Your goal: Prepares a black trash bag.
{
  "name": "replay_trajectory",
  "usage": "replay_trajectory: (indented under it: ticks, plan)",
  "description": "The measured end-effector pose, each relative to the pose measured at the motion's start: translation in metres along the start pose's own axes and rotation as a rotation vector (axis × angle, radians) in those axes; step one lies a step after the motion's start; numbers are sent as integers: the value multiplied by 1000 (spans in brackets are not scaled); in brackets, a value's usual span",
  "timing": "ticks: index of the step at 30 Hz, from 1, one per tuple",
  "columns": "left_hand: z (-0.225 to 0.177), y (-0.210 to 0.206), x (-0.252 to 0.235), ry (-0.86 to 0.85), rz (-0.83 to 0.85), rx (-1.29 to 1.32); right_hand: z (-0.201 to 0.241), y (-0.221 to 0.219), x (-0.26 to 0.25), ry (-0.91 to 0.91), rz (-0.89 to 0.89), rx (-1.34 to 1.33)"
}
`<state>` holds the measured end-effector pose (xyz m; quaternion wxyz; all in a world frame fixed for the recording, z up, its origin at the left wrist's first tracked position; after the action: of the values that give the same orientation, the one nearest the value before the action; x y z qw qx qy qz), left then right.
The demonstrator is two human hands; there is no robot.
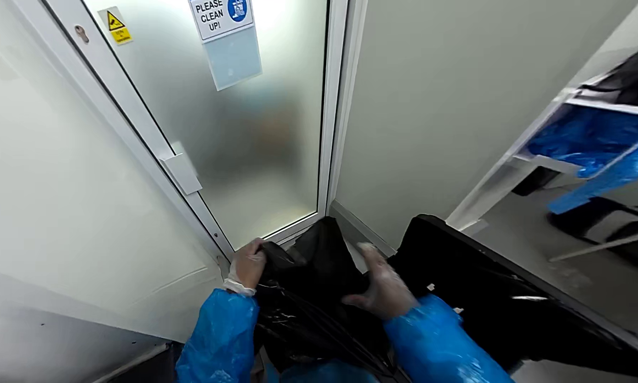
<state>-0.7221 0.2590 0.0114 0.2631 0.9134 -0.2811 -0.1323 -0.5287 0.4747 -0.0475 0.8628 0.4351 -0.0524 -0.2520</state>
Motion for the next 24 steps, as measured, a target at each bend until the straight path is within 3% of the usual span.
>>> replay_trajectory:
  ticks: [3, 4, 6, 9, 13, 15, 19, 24]
  plan:
    - [-38, -12, 10, -138, 104, 38, 28, -28, -42, -99, 149, 21]
    - [-46, -9, 12, -164, 118, 28, 17, -37, -52, -203, 195, -7]
    - [-53, 5, 13, -165, 176, -57, -15, -37, -57, -380, 116, -155]
    - [-28, 20, 11, 39, 435, -273, -60, 1, -43, -465, -146, -316]
    - [8, -7, 15, 247, 688, -630, -79, 48, -24, -532, -260, -378]
    - [29, -14, 5, 348, 610, -768, -71, 64, -15, -518, -305, -316]
    - [84, 10, -19, 546, 330, -813, -51, 84, 6, -455, -356, -243]
    - [117, 42, -14, 533, 59, -653, -68, 109, 50, -342, -473, -136]
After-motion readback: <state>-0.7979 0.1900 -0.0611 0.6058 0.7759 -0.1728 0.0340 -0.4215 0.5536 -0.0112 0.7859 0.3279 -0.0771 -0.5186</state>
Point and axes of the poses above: each hand's wrist, its own x-axis away from the middle knuckle, its own y-axis out of the back of the hand, z = x × y, the point moved 6 cm from there along -x, towards the middle knuckle, and after that the axes turned 2 degrees about z, right-handed, at the moved point
